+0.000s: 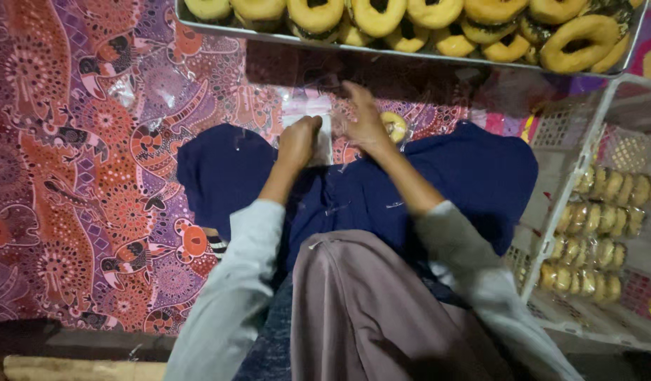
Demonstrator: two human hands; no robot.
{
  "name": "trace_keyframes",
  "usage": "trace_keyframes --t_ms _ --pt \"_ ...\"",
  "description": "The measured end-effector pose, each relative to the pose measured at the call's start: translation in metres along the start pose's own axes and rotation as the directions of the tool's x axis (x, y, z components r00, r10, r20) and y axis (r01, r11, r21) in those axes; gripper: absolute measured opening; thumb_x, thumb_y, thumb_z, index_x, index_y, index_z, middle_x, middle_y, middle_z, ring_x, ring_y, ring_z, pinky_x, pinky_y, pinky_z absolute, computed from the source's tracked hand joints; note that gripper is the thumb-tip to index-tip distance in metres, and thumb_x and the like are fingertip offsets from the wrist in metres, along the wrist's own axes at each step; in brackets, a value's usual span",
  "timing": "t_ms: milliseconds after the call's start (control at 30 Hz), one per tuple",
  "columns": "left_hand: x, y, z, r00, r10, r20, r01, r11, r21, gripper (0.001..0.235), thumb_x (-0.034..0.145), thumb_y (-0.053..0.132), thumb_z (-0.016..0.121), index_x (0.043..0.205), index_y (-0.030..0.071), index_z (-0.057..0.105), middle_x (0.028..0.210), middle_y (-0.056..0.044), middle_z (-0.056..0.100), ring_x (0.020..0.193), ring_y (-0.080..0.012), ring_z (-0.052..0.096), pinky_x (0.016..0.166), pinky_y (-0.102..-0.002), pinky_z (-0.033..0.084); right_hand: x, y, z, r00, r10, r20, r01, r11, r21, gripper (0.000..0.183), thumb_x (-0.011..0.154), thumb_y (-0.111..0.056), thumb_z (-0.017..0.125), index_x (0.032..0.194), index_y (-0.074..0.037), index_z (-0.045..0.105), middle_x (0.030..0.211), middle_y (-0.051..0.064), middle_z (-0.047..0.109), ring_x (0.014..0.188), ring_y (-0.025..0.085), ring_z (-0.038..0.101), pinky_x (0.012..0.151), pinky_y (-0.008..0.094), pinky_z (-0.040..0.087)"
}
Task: The person sits on a patterned mat and repeatedly picks donuts from a metal tray, places them into small clear plastic bags, and sets the packaged donuts into a white plastic crate. The person handles both plain and chocolate-sprinkled donuts.
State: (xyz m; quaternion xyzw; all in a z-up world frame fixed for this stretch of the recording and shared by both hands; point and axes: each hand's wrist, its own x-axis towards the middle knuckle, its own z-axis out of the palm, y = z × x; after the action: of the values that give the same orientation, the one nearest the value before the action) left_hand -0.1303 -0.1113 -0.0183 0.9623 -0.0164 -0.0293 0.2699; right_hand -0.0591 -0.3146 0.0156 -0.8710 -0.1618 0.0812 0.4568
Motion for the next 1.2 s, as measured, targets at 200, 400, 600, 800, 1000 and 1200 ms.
trace_keyframes --t_ms 200,400,600,800,1000,1200 --pt "-0.029 0.069 -0.106 0.83 -0.027 -0.557 -0.167 0.941 -0.295 0.051 0.08 0.009 0.078 0.124 -0.002 0.055 0.115 -0.027 0.063 0.095 -0.0429 0.067 0.077 -0.042 0.057 0.012 -0.047 0.018 0.979 -0.129 0.16 0.122 0.991 0.056 0.019 0.095 -0.019 0.072 0.11 -0.007 0.075 0.107 0.015 0.076 0.103 0.033 0.074 0.092 0.041 0.057" --pt "-0.013 0.065 -0.122 0.811 -0.477 -0.338 0.081 0.664 -0.743 0.038 0.089 -0.002 0.058 0.127 0.005 0.059 0.093 -0.011 0.074 0.074 -0.0217 0.075 0.067 -0.031 0.06 0.0 -0.14 -0.035 0.923 -0.356 -0.146 0.354 0.934 -0.041 0.029 0.088 -0.009 0.075 0.116 -0.001 0.07 0.12 0.02 0.068 0.116 0.039 0.064 0.104 0.043 0.047" --pt "-0.017 0.09 -0.113 0.79 -0.359 -0.497 -0.016 0.798 -0.602 0.017 0.095 -0.001 0.069 0.11 0.003 0.065 0.09 -0.011 0.074 0.075 -0.0187 0.075 0.069 -0.031 0.058 -0.052 -0.182 -0.063 0.949 -0.306 -0.082 0.29 0.943 -0.16 0.034 0.096 -0.006 0.073 0.129 -0.01 0.064 0.133 0.007 0.06 0.133 0.02 0.056 0.129 0.056 0.026" --pt "-0.036 0.151 -0.139 0.808 -0.012 -0.589 -0.423 0.683 -0.595 0.047 0.082 0.0 0.07 0.124 0.013 0.056 0.129 -0.008 0.061 0.119 -0.0222 0.063 0.097 -0.035 0.055 -0.022 -0.143 -0.061 0.914 -0.402 0.056 0.395 0.852 -0.343 0.069 0.089 -0.022 0.075 0.149 -0.003 0.048 0.155 0.017 0.05 0.144 0.028 0.048 0.118 0.066 0.011" --pt "0.007 0.097 -0.137 0.936 -0.353 -0.015 -0.215 -0.538 -0.815 0.027 0.095 0.004 0.065 0.118 0.016 0.062 0.126 -0.014 0.062 0.117 -0.0328 0.061 0.108 -0.054 0.049 -0.017 -0.173 -0.074 0.954 -0.143 0.262 0.134 0.99 0.053 0.041 0.087 -0.017 0.072 0.128 -0.013 0.073 0.141 0.013 0.07 0.093 0.032 0.071 0.084 0.048 0.055" --pt "0.031 0.048 -0.113 0.927 -0.373 -0.02 -0.297 -0.702 -0.647 0.016 0.106 0.023 0.066 0.109 0.008 0.065 0.106 -0.011 0.066 0.1 -0.0255 0.063 0.109 -0.051 0.047 0.067 -0.137 -0.124 0.901 -0.387 -0.199 0.241 0.824 -0.513 0.067 0.082 -0.032 0.092 0.133 0.0 0.062 0.11 0.018 0.068 0.094 0.029 0.066 0.078 0.039 0.056"
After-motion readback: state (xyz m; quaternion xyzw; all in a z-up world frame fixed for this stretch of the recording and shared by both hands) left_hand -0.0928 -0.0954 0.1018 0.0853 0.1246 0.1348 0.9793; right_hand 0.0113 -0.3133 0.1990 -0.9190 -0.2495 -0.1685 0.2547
